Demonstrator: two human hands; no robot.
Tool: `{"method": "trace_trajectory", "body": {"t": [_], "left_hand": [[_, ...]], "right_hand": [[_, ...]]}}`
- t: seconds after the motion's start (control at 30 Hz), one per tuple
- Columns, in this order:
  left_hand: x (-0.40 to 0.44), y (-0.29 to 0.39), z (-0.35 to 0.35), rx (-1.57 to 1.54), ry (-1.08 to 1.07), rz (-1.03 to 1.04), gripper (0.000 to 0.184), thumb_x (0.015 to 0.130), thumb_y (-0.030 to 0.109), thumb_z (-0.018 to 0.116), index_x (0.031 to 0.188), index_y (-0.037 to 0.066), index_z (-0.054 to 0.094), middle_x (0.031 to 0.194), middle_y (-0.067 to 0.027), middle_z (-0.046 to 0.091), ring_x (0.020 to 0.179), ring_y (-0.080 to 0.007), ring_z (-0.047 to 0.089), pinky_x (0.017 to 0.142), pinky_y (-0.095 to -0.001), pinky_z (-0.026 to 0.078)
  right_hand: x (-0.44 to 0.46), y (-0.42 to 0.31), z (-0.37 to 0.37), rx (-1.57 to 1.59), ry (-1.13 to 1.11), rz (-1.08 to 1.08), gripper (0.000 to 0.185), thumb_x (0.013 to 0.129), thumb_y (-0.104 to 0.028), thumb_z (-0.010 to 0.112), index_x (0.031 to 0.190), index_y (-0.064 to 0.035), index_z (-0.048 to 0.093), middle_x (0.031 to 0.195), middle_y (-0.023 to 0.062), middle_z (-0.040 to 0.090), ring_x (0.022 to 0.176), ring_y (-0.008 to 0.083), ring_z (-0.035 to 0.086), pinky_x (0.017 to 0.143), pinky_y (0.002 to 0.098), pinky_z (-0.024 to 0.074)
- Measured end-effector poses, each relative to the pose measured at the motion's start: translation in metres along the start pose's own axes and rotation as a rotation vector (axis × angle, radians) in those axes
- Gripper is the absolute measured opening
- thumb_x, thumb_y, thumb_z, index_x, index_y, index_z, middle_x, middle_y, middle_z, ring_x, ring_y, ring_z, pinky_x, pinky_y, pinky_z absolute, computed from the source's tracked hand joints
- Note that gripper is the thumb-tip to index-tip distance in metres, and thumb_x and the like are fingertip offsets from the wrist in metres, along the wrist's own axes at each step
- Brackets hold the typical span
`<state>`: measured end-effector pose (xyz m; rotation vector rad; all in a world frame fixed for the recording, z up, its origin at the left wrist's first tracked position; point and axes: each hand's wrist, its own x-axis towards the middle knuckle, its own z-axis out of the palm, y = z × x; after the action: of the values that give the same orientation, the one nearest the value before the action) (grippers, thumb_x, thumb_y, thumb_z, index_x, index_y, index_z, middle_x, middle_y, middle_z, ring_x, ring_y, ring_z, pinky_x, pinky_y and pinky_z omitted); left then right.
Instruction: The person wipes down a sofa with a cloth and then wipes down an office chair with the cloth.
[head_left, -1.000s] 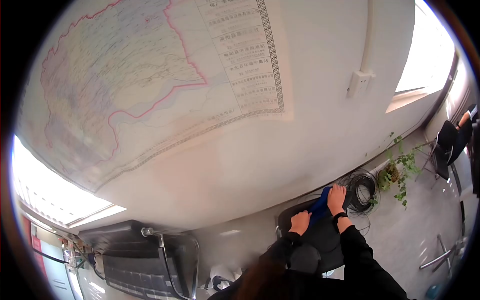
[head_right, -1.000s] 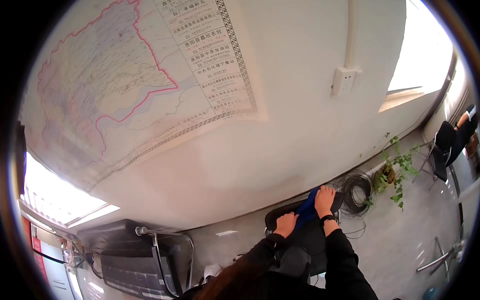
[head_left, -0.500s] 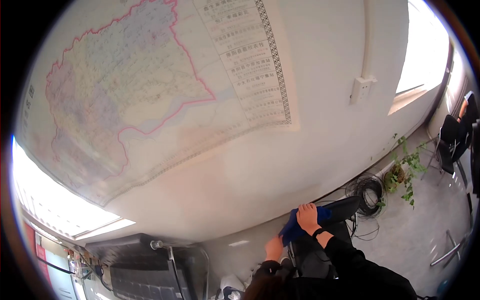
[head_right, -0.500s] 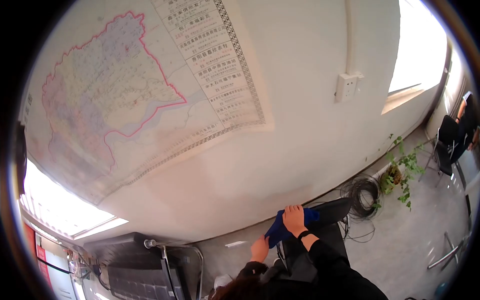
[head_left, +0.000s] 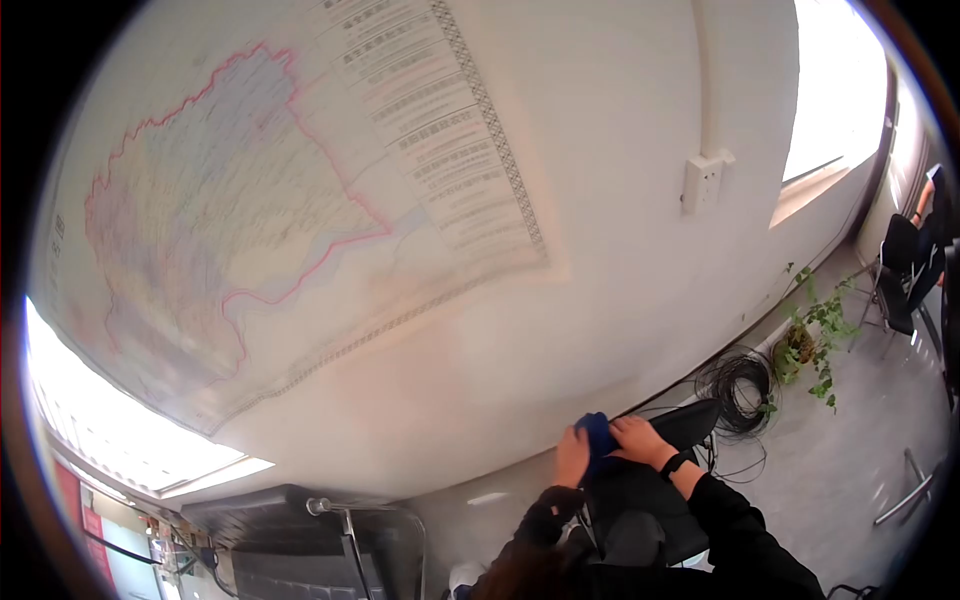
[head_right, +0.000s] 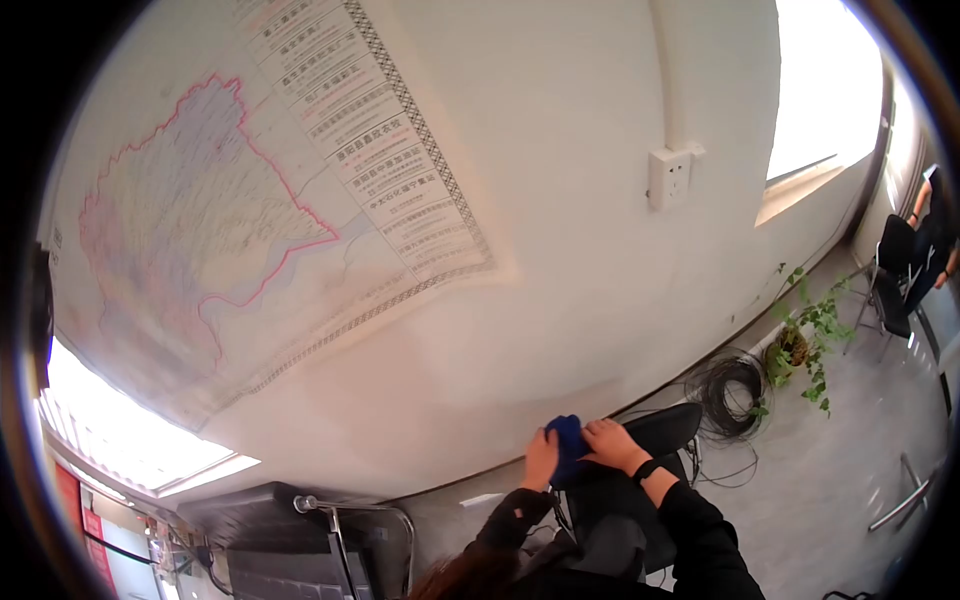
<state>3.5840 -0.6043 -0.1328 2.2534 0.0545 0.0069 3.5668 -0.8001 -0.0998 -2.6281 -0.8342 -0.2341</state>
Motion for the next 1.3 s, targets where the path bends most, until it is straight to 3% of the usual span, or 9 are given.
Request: {"method": "trace_trajectory", "body": {"t": [0.13, 0.23, 0.27, 0.5, 0.7, 0.93, 1.1, 1.23, 1.3], "left_hand": [[-0.017, 0.039, 0.044, 0.012, -0.13, 0.248, 0.031, 0.099, 0.032, 0.052, 0.101, 0.001, 0.053, 0.084, -0.0301, 0.064, 0.083, -0.0502, 0.062, 0.07, -0.0563, 0.048], [-0.038, 0.053, 0.074, 0.308, -0.493, 0.375, 0.03, 0.099, 0.031, 0.052, 0.103, 0.001, 0.053, 0.086, -0.0238, 0.067, 0.079, -0.0454, 0.066, 0.069, -0.0556, 0.053], [-0.046, 0.046, 0.086, 0.296, -0.49, 0.381, 0.03, 0.099, 0.031, 0.052, 0.103, 0.001, 0.053, 0.086, -0.0238, 0.067, 0.079, -0.0454, 0.066, 0.069, -0.0556, 0.053], [-0.066, 0.037, 0.084, 0.33, -0.404, 0.355, 0.03, 0.098, 0.035, 0.054, 0.104, 0.005, 0.051, 0.085, -0.02, 0.068, 0.076, -0.0424, 0.068, 0.064, -0.0519, 0.055], [-0.064, 0.011, 0.043, 0.286, -0.259, 0.391, 0.028, 0.096, 0.035, 0.058, 0.097, 0.007, 0.053, 0.083, -0.0184, 0.068, 0.076, -0.0401, 0.068, 0.062, -0.0517, 0.055], [-0.082, -0.05, -0.023, 0.365, -0.203, -0.01, 0.026, 0.097, 0.035, 0.054, 0.103, 0.009, 0.056, 0.084, -0.0206, 0.069, 0.081, -0.0437, 0.067, 0.069, -0.057, 0.052], [-0.111, -0.119, -0.086, 0.312, -0.079, -0.17, 0.03, 0.097, 0.036, 0.054, 0.106, 0.007, 0.057, 0.087, -0.0236, 0.069, 0.083, -0.0474, 0.065, 0.07, -0.059, 0.05], [-0.117, -0.15, -0.114, 0.386, -0.074, -0.241, 0.033, 0.098, 0.035, 0.051, 0.113, 0.006, 0.06, 0.096, -0.0238, 0.069, 0.092, -0.0439, 0.066, 0.077, -0.0537, 0.052], [-0.118, -0.149, -0.113, 0.367, -0.075, -0.243, 0.035, 0.098, 0.035, 0.052, 0.11, 0.003, 0.061, 0.096, -0.0243, 0.069, 0.09, -0.0439, 0.066, 0.075, -0.0547, 0.051]], "right_hand": [[-0.034, 0.049, -0.024, -0.03, -0.033, 0.087, 0.055, 0.065, -0.028, 0.081, 0.109, -0.0025, 0.062, 0.103, 0.0122, 0.061, 0.102, 0.0326, 0.06, 0.09, 0.0416, 0.0475], [-0.07, 0.081, -0.051, -0.105, -0.063, 0.204, 0.057, 0.062, -0.026, 0.083, 0.11, -0.0037, 0.06, 0.104, 0.0116, 0.059, 0.105, 0.0327, 0.057, 0.091, 0.041, 0.0459], [-0.082, 0.093, -0.056, -0.091, -0.096, 0.246, 0.065, 0.066, -0.03, 0.084, 0.122, -0.0095, 0.058, 0.108, 0.0105, 0.059, 0.106, 0.032, 0.057, 0.094, 0.0424, 0.0436], [-0.109, 0.121, -0.056, -0.125, -0.047, 0.436, 0.069, 0.059, -0.034, 0.089, 0.116, -0.0118, 0.058, 0.108, 0.0109, 0.057, 0.108, 0.0344, 0.055, 0.094, 0.044, 0.042], [-0.085, 0.088, -0.043, -0.283, -0.159, 0.513, 0.075, 0.063, -0.055, 0.083, 0.116, -0.0068, 0.058, 0.108, 0.014, 0.057, 0.113, 0.0349, 0.051, 0.097, 0.0499, 0.039], [-0.023, 0.016, -0.008, -0.282, -0.217, 0.249, 0.069, 0.07, -0.052, 0.079, 0.117, -0.0062, 0.057, 0.111, 0.0143, 0.059, 0.11, 0.035, 0.055, 0.097, 0.0461, 0.0408], [0.025, -0.058, 0.036, -0.222, -0.207, 0.107, 0.061, 0.071, -0.048, 0.079, 0.113, -0.009, 0.06, 0.105, 0.0118, 0.061, 0.107, 0.0327, 0.057, 0.093, 0.0444, 0.0418], [0.046, -0.079, 0.077, -0.226, -0.239, 0.029, 0.055, 0.074, -0.045, 0.078, 0.115, -0.0113, 0.061, 0.107, 0.012, 0.061, 0.105, 0.0305, 0.058, 0.09, 0.0437, 0.0433], [0.047, -0.077, 0.085, -0.143, -0.233, 0.006, 0.046, 0.074, -0.041, 0.078, 0.106, -0.0121, 0.062, 0.101, 0.0086, 0.062, 0.104, 0.0291, 0.059, 0.092, 0.042, 0.0429]]}}
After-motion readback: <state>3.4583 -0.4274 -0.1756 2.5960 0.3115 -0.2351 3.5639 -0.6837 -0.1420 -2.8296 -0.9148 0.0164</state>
